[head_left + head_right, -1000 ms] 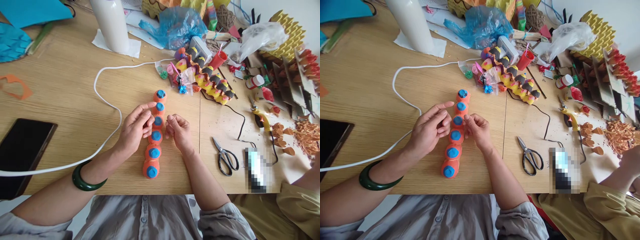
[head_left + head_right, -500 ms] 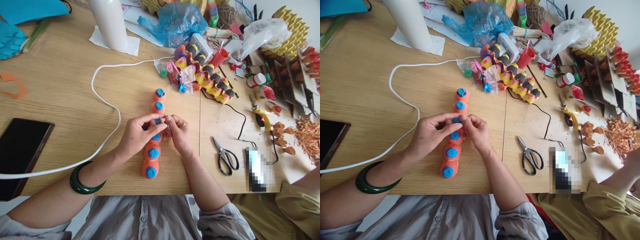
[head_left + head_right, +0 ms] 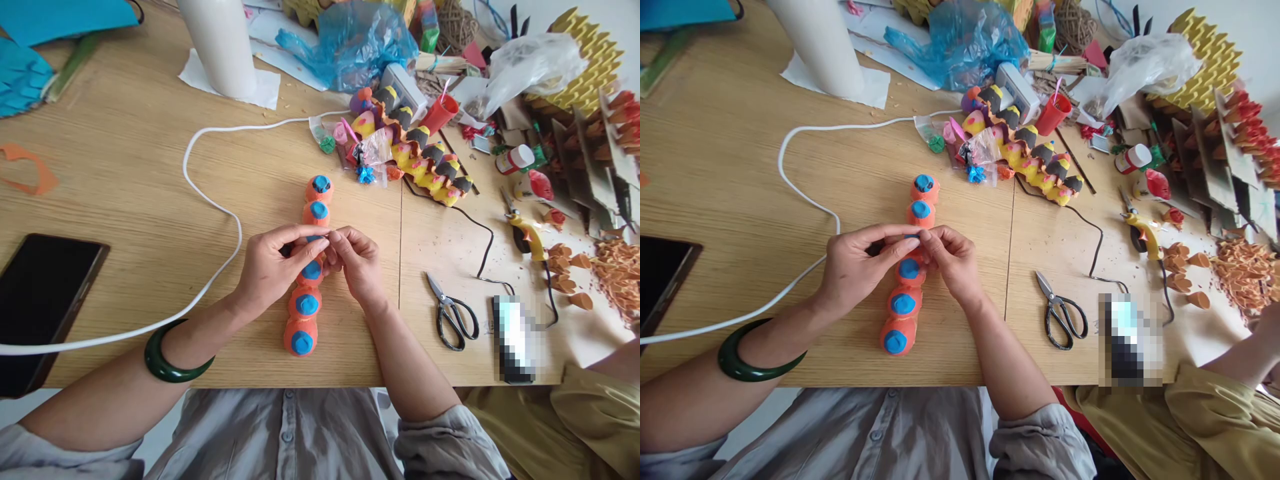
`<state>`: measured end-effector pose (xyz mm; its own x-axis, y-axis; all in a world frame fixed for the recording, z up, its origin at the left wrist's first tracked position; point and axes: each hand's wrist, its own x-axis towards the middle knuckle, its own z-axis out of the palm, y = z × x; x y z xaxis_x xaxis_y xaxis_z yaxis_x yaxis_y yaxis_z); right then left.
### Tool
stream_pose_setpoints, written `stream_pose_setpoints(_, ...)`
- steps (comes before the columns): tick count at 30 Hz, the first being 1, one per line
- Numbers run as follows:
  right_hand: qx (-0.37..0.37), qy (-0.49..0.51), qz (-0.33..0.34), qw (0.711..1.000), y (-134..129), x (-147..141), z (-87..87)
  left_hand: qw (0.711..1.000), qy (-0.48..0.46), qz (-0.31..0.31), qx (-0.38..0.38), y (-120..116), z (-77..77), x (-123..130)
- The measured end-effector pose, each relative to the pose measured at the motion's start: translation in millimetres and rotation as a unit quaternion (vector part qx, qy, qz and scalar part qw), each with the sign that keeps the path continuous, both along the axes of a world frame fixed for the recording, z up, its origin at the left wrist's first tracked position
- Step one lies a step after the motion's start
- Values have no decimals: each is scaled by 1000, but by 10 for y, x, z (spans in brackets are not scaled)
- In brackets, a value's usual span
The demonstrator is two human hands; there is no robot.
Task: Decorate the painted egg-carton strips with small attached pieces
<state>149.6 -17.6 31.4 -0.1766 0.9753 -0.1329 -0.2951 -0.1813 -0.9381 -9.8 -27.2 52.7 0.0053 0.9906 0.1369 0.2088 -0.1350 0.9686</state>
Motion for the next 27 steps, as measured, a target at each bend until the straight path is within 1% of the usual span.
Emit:
stream_pose_setpoints(3, -1, 0, -23, 1000, 11, 6, 14, 1000, -13, 6, -19, 1, 7, -9)
stream_pose_setpoints(7, -16, -16, -17, 1000, 21, 12, 25, 995, -64, 8, -73, 7, 18, -29)
stream_pose_setpoints(10, -15, -9, -30, 999, 28, 12, 30, 990, -93, 10, -102, 17, 9, -37)
stream_pose_setpoints(14, -23, -22, -23, 999, 36, 15, 26, 990, -91, 19, -105, 21, -3, -38)
stream_pose_setpoints(18, -16, -23, -39, 999, 41, 18, 19, 990, -92, 22, -107, 18, -9, -34)
stream_pose_setpoints(24, -14, -26, -44, 999, 46, 17, 14, 987, -107, 11, -116, 14, -17, -25)
stream_pose_setpoints(27, -20, -30, -29, 999, 46, 16, 9, 987, -105, 1, -119, 18, -1, -18)
